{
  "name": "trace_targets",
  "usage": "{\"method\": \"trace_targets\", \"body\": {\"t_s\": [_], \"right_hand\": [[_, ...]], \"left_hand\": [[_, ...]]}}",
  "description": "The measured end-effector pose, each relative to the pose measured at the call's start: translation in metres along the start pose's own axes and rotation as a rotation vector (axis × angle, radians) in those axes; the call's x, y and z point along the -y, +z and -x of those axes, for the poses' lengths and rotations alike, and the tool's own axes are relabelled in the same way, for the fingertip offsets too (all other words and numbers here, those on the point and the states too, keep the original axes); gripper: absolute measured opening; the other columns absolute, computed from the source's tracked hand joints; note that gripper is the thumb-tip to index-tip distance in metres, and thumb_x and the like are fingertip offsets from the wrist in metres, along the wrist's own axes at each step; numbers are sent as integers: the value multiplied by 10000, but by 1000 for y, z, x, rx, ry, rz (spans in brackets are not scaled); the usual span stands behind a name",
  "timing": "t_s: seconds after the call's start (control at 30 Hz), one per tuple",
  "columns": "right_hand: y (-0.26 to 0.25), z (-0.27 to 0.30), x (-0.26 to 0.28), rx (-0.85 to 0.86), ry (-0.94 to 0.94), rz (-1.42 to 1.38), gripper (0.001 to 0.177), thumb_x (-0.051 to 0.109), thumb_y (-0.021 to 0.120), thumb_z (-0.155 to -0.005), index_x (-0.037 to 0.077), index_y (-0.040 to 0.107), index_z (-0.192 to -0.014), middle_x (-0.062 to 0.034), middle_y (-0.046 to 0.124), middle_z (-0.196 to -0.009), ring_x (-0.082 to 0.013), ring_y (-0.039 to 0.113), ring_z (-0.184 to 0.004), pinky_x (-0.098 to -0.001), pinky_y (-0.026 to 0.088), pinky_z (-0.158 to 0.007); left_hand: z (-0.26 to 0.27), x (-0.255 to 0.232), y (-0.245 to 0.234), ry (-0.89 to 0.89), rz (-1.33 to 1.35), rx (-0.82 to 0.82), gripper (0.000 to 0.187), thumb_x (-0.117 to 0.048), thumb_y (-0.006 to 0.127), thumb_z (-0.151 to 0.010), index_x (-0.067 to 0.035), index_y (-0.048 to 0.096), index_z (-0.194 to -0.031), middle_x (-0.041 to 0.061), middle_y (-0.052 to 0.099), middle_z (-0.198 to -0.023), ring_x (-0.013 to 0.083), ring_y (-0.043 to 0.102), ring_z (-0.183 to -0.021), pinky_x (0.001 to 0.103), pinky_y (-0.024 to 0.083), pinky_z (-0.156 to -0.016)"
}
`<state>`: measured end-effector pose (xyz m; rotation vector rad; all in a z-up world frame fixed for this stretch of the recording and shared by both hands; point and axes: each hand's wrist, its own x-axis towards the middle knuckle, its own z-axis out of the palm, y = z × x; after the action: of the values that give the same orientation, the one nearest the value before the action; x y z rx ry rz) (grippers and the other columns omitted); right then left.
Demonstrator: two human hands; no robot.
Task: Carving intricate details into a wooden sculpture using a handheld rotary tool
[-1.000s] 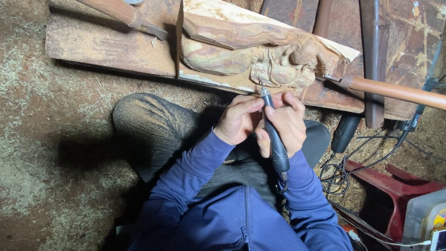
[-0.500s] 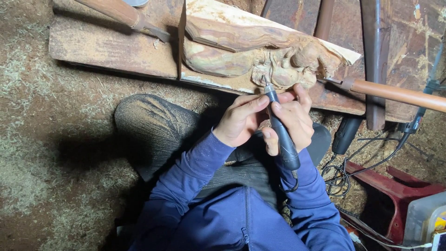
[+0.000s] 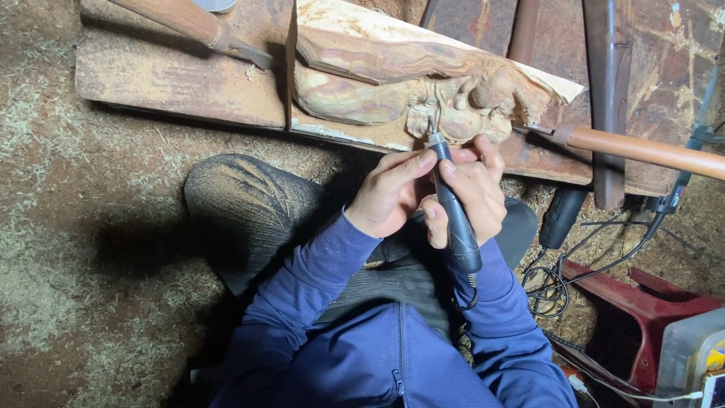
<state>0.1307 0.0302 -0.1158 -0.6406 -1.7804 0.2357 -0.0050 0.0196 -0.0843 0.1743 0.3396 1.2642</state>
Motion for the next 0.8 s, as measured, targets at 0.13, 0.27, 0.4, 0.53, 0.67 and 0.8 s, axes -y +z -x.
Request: {"method": "trace_targets", "body": {"t_s": [0.13, 0.27, 0.4, 0.53, 0.67, 0.8], "right_hand": [[2, -9, 6, 21, -28, 4, 458, 318, 726, -929, -122, 734, -1056, -154, 696, -730, -269, 650, -673, -636, 336, -1138], [-5, -5, 17, 60, -13, -70, 443, 329, 707, -908, -103, 741, -1002, -140, 699, -712, -246, 638, -613, -639, 388, -1086], [-9, 18, 11, 30, -11, -63, 443, 313, 721, -887, -112, 739, -1008, -162, 712, -736, -252, 632, -605, -649, 424, -1039], [-4, 19, 9, -5, 1, -34, 446, 288, 747, -898, -121, 726, -1074, -165, 707, -751, -264, 643, -653, -628, 437, -1042], [-1, 15, 8, -1, 15, -22, 438, 260, 762, -895, -135, 724, -1081, -136, 705, -720, -270, 650, -662, -613, 449, -1026], [0, 12, 10, 3, 10, -12, 436, 246, 764, -893, -145, 722, -1081, -124, 704, -706, -269, 649, -660, -612, 451, -1020]], "left_hand": [[3, 3, -5, 14, 41, -3, 190, -81, 605, -982, 30, 736, -901, 208, 685, -808, 257, 688, -853, 362, 554, -846], [17, 7, -3, 0, 89, 11, 163, -53, 629, -935, 60, 722, -862, 200, 661, -783, 285, 682, -804, 386, 562, -796], [15, 14, -10, 7, 28, 6, 171, -47, 621, -942, 31, 721, -827, 180, 660, -770, 247, 672, -810, 336, 549, -802], [9, 13, -8, 42, -39, 6, 177, -57, 621, -948, 43, 727, -847, 153, 653, -766, 199, 658, -818, 326, 550, -772], [9, 8, -4, 41, -57, -33, 183, -69, 632, -957, 40, 737, -854, 150, 664, -787, 176, 641, -844, 321, 554, -812], [5, 11, -11, 38, -67, -32, 188, -77, 629, -965, 42, 736, -867, 152, 667, -800, 194, 652, -856, 333, 559, -826]]}}
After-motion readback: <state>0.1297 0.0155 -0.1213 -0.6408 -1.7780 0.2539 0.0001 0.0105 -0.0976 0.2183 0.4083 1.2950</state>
